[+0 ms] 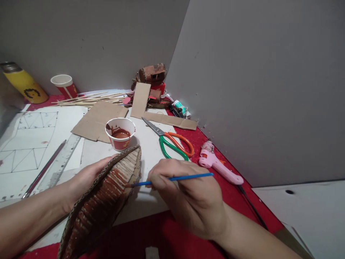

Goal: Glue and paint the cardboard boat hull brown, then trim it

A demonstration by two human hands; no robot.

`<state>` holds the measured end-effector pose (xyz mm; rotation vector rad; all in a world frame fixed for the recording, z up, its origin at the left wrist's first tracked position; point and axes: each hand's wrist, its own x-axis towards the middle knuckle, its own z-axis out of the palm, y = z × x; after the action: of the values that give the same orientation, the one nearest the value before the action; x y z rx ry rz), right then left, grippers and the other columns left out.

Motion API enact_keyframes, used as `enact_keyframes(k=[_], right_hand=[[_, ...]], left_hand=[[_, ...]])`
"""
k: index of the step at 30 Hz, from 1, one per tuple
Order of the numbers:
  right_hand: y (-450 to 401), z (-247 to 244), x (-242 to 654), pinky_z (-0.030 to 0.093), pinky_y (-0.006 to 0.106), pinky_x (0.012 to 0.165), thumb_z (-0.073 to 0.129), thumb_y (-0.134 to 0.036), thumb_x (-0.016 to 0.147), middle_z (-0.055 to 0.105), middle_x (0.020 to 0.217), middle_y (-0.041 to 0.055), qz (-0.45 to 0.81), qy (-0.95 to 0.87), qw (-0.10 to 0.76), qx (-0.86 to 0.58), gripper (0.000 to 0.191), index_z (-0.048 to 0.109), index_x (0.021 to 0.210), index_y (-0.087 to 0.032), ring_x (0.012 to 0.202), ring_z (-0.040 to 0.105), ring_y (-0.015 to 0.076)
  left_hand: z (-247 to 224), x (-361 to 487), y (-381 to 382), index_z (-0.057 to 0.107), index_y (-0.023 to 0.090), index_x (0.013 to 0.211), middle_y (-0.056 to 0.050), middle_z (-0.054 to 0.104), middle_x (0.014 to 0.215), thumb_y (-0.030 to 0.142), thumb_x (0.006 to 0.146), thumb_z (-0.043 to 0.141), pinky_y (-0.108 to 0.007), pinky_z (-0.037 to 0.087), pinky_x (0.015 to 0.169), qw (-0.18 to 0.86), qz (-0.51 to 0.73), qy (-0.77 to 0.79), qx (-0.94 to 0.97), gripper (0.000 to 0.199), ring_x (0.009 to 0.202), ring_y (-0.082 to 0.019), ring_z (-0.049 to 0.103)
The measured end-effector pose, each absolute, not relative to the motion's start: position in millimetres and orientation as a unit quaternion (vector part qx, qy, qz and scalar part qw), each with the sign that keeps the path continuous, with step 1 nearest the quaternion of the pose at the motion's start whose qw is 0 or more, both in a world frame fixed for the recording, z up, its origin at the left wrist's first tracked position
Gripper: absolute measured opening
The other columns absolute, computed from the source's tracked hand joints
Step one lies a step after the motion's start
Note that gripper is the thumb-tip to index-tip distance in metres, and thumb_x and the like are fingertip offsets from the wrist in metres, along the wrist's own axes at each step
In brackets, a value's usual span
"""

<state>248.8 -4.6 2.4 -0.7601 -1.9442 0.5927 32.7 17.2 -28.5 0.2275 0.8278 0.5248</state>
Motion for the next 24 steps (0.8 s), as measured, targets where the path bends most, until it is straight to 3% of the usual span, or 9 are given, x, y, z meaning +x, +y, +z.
enact_keyframes(k=[5,12,19,24], right_hand=[[-4.8,1.5,247.5,0.054,0.025,0.059,0.053,-0.013,0.097,0.069,0.075,0.0023,0.246,-0.786,0.491,-0.284,0.014,0.064,0.096,-0.021,0.067,0.067,0.0148],[-4.5,1.9,251.3,0.053,0.024,0.061,0.051,-0.010,0.096,0.065,0.071,0.0005,0.226,-0.807,0.454,-0.303,0.017,0.061,0.086,-0.020,0.067,0.066,0.0133],[-3.0,1.2,248.7,0.058,0.027,0.069,0.055,-0.004,0.092,0.071,0.084,0.0039,0.170,-0.812,0.478,-0.288,0.021,0.063,0.103,-0.020,0.075,0.069,0.0156],[-5.0,5.8,256.5,0.056,0.025,0.061,0.053,-0.006,0.092,0.067,0.073,0.0013,0.172,-0.825,0.440,-0.309,0.017,0.062,0.092,-0.021,0.068,0.067,0.0151]], left_hand=[[-31.4,33.2,16.6,0.076,0.011,0.083,-0.010,0.078,0.074,0.039,0.096,0.051,-0.026,0.055,0.065,0.883,0.260,0.379,0.098,0.040,0.063,-0.018,0.072],[-30.8,32.6,16.6,0.076,0.011,0.087,-0.010,0.079,0.078,0.038,0.095,0.054,-0.027,0.056,0.067,0.877,0.258,0.392,0.099,0.037,0.066,-0.019,0.073],[-34.3,31.2,16.9,0.076,0.011,0.088,-0.009,0.079,0.079,0.039,0.094,0.056,-0.025,0.056,0.069,0.880,0.260,0.385,0.097,0.036,0.068,-0.018,0.073],[-31.1,32.2,16.7,0.076,0.010,0.082,-0.010,0.079,0.074,0.040,0.096,0.052,-0.025,0.055,0.065,0.882,0.255,0.384,0.096,0.040,0.063,-0.018,0.072]])
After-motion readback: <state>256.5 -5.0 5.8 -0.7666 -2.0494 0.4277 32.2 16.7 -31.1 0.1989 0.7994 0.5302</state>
